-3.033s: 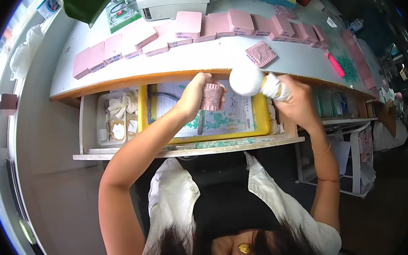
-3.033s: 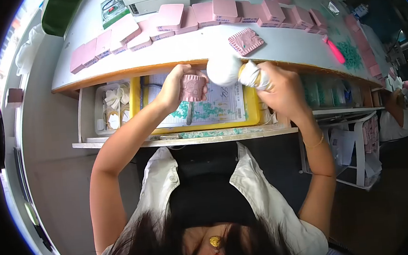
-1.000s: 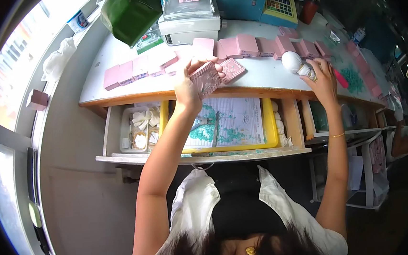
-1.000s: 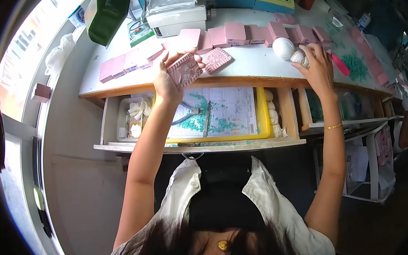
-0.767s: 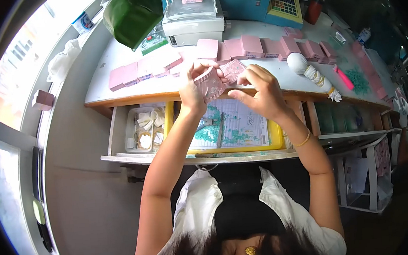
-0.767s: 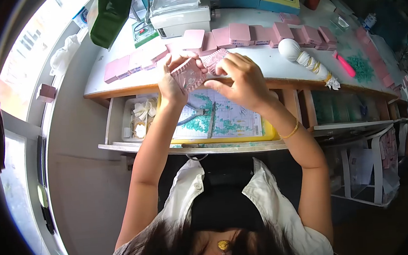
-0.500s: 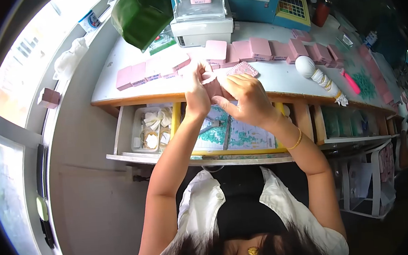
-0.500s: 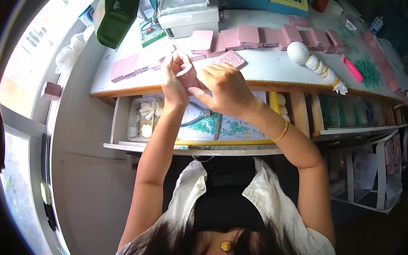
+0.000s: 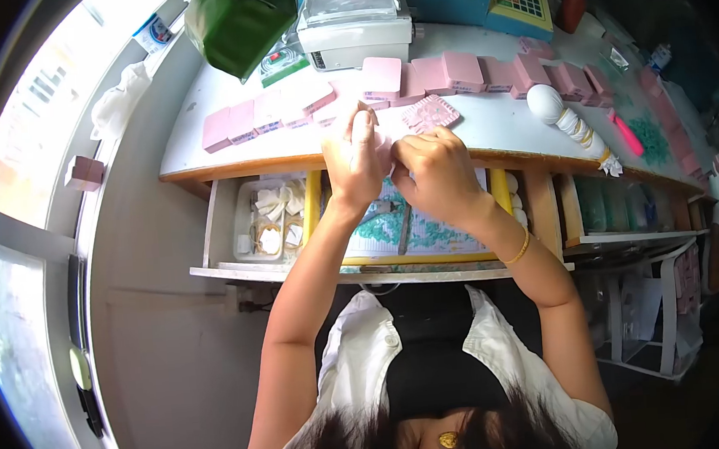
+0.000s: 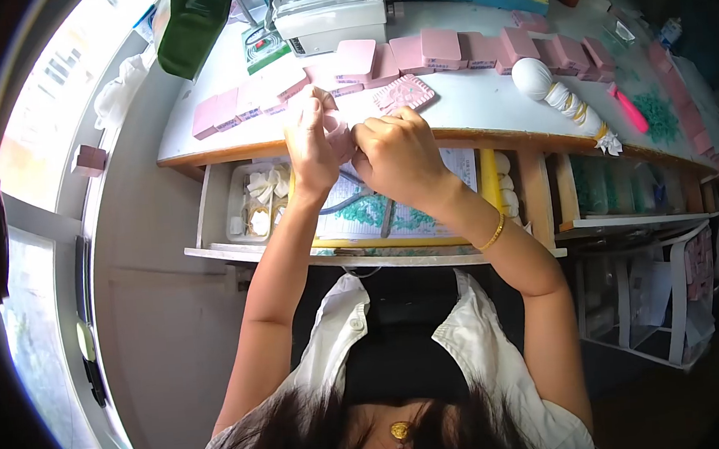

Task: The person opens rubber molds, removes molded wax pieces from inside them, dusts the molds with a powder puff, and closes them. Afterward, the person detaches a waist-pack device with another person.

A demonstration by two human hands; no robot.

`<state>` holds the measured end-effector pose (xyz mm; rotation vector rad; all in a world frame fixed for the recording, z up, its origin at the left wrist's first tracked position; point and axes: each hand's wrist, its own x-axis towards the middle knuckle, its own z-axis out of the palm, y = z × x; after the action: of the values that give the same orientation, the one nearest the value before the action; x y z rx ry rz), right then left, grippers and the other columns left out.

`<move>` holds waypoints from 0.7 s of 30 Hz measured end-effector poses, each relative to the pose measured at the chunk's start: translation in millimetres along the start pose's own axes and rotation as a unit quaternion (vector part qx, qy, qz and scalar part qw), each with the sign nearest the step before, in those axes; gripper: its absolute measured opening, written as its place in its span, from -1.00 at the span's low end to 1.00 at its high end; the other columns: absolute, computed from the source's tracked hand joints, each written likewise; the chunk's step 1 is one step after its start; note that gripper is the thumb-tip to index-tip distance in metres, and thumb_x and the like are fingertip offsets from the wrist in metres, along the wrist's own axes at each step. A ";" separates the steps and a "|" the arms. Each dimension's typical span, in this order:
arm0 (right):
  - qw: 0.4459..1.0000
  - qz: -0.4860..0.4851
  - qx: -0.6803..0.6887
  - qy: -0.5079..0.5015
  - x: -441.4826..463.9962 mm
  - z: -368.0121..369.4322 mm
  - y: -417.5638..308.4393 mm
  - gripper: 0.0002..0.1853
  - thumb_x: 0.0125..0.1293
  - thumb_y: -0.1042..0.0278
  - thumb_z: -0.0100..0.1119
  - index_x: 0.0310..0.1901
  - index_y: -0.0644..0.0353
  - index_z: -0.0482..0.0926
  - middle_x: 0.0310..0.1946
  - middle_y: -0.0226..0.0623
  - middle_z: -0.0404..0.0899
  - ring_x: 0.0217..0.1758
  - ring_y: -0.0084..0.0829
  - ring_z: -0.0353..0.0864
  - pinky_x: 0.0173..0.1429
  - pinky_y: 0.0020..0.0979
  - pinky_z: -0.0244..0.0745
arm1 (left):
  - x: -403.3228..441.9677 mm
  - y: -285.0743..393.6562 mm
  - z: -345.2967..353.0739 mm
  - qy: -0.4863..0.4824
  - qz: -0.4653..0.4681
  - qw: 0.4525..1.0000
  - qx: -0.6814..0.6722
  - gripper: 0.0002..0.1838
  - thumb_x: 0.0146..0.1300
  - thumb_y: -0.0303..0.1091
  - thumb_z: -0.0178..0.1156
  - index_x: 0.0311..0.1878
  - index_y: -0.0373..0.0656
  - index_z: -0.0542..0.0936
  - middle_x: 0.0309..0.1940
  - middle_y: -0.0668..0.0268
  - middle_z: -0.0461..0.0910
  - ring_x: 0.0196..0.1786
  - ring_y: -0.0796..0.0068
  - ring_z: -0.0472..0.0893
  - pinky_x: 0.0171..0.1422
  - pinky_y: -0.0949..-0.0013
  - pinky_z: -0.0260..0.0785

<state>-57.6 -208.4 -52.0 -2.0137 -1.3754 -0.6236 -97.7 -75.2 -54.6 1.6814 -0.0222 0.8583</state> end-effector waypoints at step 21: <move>0.973 0.214 0.074 -0.037 -27.4 -46.3 101.8 -0.77 0.28 0.32 0.12 -0.28 0.37 0.51 -0.25 -0.13 0.58 -0.18 -0.21 0.54 -0.04 -0.38 0.44 | 16.7 -15.6 43.2 -0.261 -0.050 0.964 0.015 -0.57 0.36 -0.28 0.03 0.20 -0.29 0.26 -0.01 0.02 0.48 0.05 0.31 0.50 0.15 0.32 0.31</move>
<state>26.4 -286.6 -60.9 -2.1347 -0.9458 -0.2481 -56.1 -100.2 -60.4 1.8781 -0.2829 0.3225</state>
